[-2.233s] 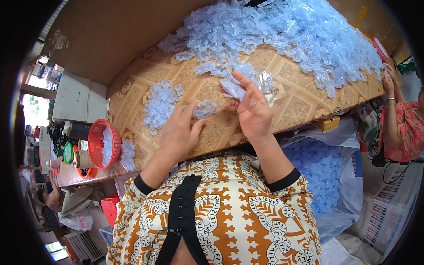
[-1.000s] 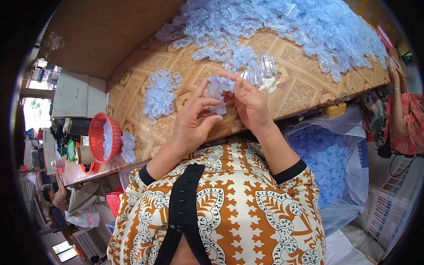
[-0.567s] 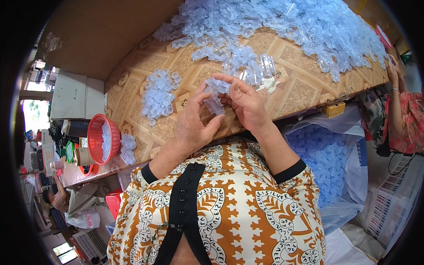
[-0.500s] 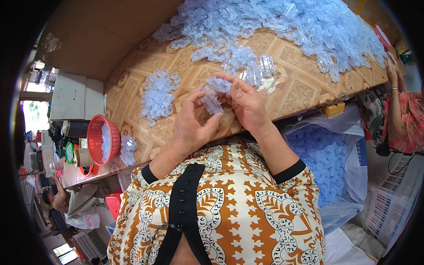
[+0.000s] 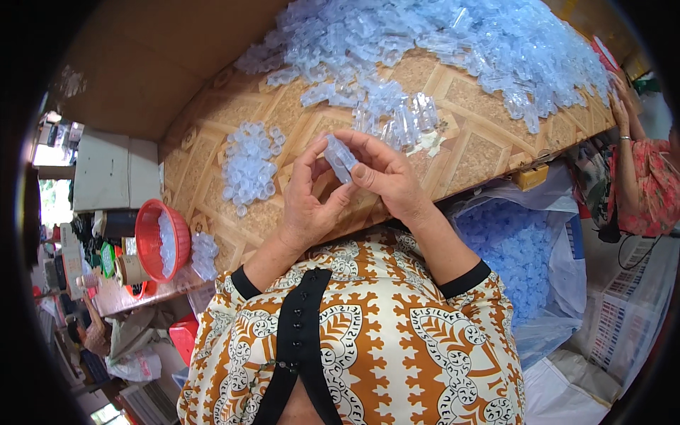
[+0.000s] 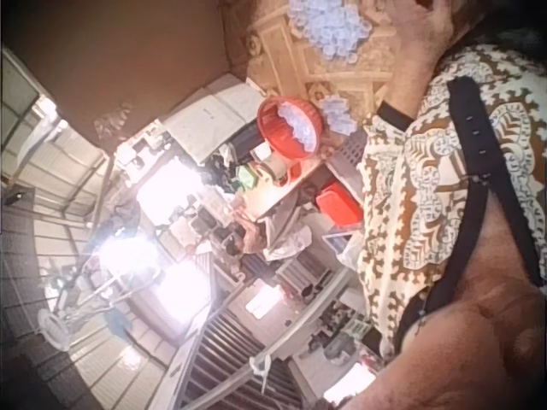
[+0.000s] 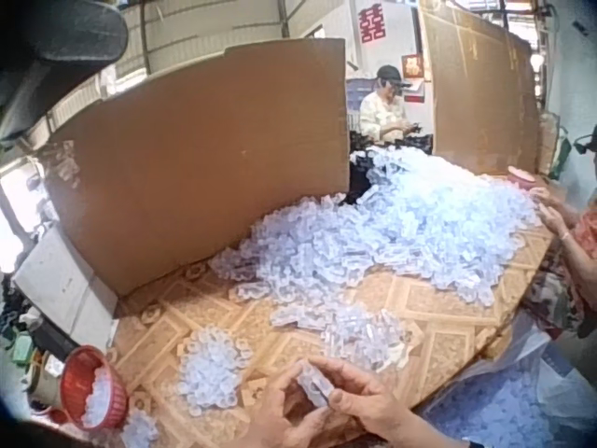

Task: The person assembles small plastic components by picking up individual clear plastic pieces from the table and fitting them together by hand.

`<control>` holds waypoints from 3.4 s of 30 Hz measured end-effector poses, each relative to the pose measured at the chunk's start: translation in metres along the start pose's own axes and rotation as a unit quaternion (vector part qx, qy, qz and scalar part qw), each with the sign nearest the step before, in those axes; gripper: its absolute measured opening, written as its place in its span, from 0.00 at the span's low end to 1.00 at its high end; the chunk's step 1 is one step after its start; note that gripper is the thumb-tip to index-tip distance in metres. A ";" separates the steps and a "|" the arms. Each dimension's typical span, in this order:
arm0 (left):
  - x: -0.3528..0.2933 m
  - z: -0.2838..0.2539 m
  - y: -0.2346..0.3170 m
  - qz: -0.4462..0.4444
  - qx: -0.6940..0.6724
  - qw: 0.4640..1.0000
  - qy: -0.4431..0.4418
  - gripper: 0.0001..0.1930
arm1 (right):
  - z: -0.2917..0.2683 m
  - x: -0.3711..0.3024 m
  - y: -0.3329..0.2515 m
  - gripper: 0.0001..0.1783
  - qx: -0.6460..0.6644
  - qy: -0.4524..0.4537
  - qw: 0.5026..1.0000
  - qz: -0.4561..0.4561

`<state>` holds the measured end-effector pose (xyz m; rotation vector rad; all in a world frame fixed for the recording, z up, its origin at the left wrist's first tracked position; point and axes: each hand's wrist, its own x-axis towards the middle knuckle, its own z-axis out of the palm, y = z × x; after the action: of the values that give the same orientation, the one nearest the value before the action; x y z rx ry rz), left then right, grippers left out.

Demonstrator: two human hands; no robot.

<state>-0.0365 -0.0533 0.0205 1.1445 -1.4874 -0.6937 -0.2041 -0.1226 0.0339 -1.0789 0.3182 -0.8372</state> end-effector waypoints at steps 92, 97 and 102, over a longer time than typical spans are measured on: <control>0.028 -0.024 -0.017 -0.187 -0.221 0.956 -0.035 0.35 | -0.159 0.037 -0.064 0.12 -0.538 0.432 0.687 -0.227; 0.026 -0.022 -0.020 -0.172 -0.203 0.963 -0.031 0.34 | -0.141 0.013 -0.078 0.16 -0.687 0.425 0.532 -0.252; 0.027 -0.021 -0.021 -0.165 -0.212 0.963 -0.021 0.34 | -0.116 0.009 -0.068 0.23 -0.742 0.451 0.494 -0.052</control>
<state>-0.0089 -0.0821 0.0180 1.0521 -1.1120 -1.2088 -0.2993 -0.2186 0.0408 -2.1358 2.2363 -1.1404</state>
